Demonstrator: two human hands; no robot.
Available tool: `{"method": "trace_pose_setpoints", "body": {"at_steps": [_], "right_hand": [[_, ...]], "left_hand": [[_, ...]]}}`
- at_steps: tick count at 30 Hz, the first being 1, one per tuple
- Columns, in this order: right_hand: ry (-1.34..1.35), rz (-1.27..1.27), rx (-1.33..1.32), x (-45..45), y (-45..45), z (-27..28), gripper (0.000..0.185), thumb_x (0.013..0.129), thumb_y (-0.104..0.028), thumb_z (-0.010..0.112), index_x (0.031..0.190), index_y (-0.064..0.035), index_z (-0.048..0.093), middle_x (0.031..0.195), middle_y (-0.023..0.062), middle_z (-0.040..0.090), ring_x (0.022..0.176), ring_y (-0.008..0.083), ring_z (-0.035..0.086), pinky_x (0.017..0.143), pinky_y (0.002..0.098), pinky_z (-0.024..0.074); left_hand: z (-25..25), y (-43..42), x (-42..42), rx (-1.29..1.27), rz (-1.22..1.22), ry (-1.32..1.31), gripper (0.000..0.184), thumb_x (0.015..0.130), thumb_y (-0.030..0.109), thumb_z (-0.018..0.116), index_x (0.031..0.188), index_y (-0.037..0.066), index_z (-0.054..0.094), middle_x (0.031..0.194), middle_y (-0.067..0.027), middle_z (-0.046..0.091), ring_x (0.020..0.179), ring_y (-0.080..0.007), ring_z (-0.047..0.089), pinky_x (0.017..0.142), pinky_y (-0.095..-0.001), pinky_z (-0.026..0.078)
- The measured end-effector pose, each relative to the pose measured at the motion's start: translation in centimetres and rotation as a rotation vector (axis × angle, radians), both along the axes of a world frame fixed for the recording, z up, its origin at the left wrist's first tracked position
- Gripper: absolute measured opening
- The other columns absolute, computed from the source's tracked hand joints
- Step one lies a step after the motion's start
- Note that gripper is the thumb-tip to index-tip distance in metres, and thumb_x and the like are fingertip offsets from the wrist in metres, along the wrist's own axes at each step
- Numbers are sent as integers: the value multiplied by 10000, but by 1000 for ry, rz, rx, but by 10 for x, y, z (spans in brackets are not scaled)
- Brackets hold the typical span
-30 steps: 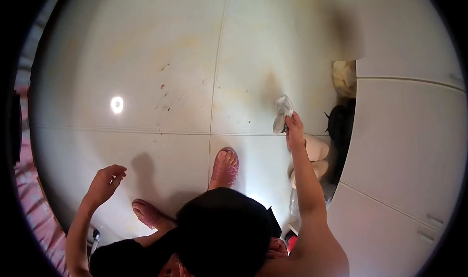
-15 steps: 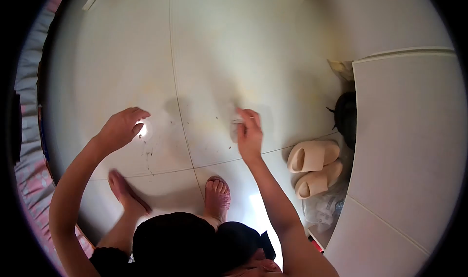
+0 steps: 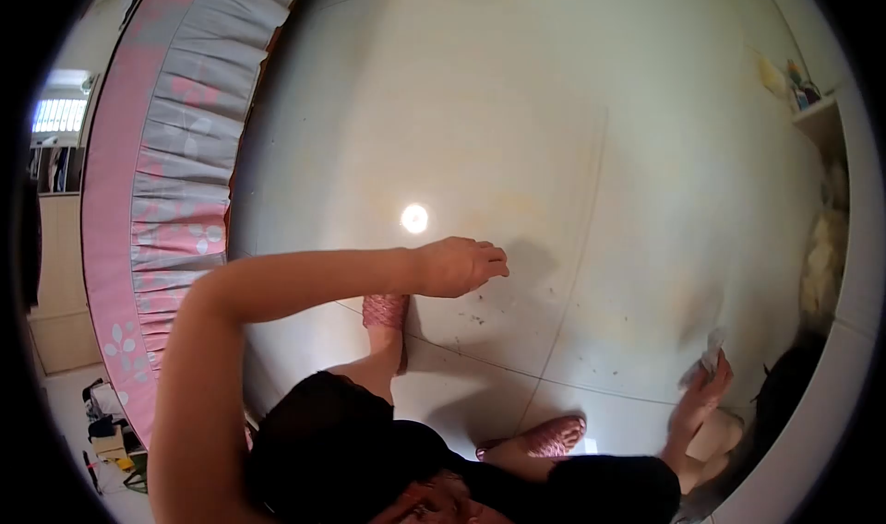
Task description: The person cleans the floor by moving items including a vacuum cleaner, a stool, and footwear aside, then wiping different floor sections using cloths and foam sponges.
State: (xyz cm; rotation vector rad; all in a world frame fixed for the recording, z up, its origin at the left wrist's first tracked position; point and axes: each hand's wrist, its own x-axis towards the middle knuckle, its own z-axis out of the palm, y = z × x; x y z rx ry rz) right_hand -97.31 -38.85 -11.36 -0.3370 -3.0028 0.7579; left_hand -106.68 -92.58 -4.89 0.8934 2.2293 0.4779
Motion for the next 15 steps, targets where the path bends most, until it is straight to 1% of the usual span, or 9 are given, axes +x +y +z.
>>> {"method": "trace_pose_setpoints", "body": {"at_steps": [3,4,7,8,9,11,12,13,15], "right_hand": [[-180,57,96,15,31,-25,674,850,6,628,1477,-38,384,1439,211,447,1314,406,443,1121,463,358],[-195,168,179,8,23,-6,780,791,9,675,1493,-37,338,1475,230,420,1357,418,400,1135,478,341],[-318,406,321,-35,-45,64,735,764,49,698,1435,-36,410,1459,207,431,1345,404,420,1127,440,367],[-304,488,350,-51,-79,91,618,772,30,705,1347,-33,487,1388,200,492,1297,396,463,1094,431,403],[-355,527,378,-70,-106,110,582,775,24,705,1318,-36,505,1358,194,514,1270,390,484,1077,434,417],[-461,593,412,-97,-146,133,511,781,12,706,1261,-40,541,1297,181,557,1215,380,527,1042,439,446],[-435,608,381,-107,-170,145,456,778,-3,714,1209,-59,574,1212,149,601,1140,360,569,990,444,479],[-447,650,402,-117,-189,152,453,782,-13,711,1211,-66,578,1200,143,606,1134,353,574,979,441,486],[-492,735,454,-136,-220,167,445,790,-31,705,1216,-80,586,1177,130,617,1123,340,583,958,437,500]], "left_hand": [[-28,-23,14,79,112,29,314,899,19,576,1214,18,576,1294,-116,545,1178,-295,555,979,-402,498],[-39,-31,14,149,163,55,350,884,-4,585,1232,24,567,1320,-109,524,1206,-290,534,988,-401,495],[-59,-63,-8,261,308,172,364,869,-25,575,1228,33,567,1301,-112,534,1192,-301,540,986,-396,497],[-68,-71,-23,294,316,242,366,862,-31,571,1221,35,569,1297,-115,538,1191,-305,540,983,-396,499],[-76,-86,-43,335,333,307,368,854,-37,567,1214,36,571,1292,-117,543,1189,-309,540,979,-395,500],[-84,-105,-84,355,389,370,363,842,-43,559,1196,37,577,1284,-119,551,1187,-313,540,972,-397,504],[-86,-113,-105,341,432,368,356,839,-43,555,1185,36,580,1281,-118,555,1187,-313,540,969,-398,505],[-89,-120,-123,328,477,360,349,836,-43,550,1174,36,584,1278,-118,559,1187,-313,540,965,-400,506],[-114,-135,-148,415,606,501,321,831,-51,529,1134,26,598,1179,-144,589,1066,-351,585,921,-427,518]]}}
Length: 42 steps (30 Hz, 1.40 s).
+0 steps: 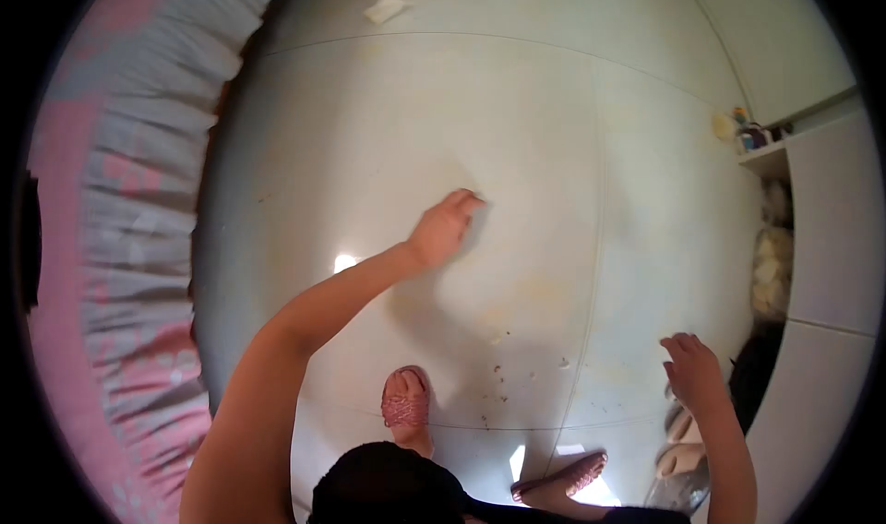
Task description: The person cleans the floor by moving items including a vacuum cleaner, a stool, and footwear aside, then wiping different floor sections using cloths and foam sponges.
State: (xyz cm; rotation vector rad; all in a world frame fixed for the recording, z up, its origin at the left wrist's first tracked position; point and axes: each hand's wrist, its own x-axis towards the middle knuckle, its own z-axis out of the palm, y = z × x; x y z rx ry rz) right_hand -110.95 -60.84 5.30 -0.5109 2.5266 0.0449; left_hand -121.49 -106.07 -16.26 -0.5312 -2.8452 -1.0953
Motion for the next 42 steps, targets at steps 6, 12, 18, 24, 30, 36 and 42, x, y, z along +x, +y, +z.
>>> {"method": "trace_pose_setpoints", "body": {"at_steps": [6,12,18,24,30,36,42], "right_hand": [[-119,-40,152,-39,-40,28,304,878,-134,653,1179,-108,619,1113,94,635,1066,296,610,877,414,539],[-51,-81,212,-87,-1,-3,256,889,-162,646,1140,-114,639,1074,81,654,1051,280,629,870,411,537],[72,-300,27,-232,95,-84,302,877,-176,666,1174,-126,648,1104,104,684,1003,289,658,888,402,532],[404,-489,-60,-356,178,-136,388,909,-236,654,1276,-115,614,1097,123,709,953,263,681,870,384,535],[890,244,158,-528,486,-311,520,997,-173,531,1495,-98,400,1448,128,520,1304,278,518,1076,388,420],[621,-585,85,-567,369,-305,626,963,-371,621,1474,-64,427,1394,228,540,1248,377,546,1032,451,455],[532,-603,-628,-576,303,-306,424,963,-102,627,1350,-21,472,1284,135,564,1075,229,623,906,343,548]], "left_hand": [[-22,-3,-17,304,89,17,250,842,-43,586,1056,76,633,1071,-109,622,852,-316,641,736,-390,539],[-8,-3,-14,333,73,-127,239,866,-61,596,1067,65,621,1080,-76,609,805,-261,631,724,-353,537],[14,-25,-24,77,-103,-266,415,813,-83,620,1195,66,561,1231,-90,560,981,-269,611,813,-378,538],[30,-21,-36,-341,-228,-88,590,824,4,618,1392,17,458,1488,-179,422,1306,-378,464,1081,-474,408],[15,5,-35,-412,-133,-179,569,863,116,627,1397,4,467,1510,-169,417,1342,-332,445,1148,-453,352],[24,6,-51,-455,-97,-201,538,863,152,655,1373,56,513,1457,-110,472,1249,-295,513,1092,-419,420],[-28,-60,-170,-365,155,15,439,876,93,568,1313,46,558,1328,-121,568,1253,-300,521,1080,-391,423]]}}
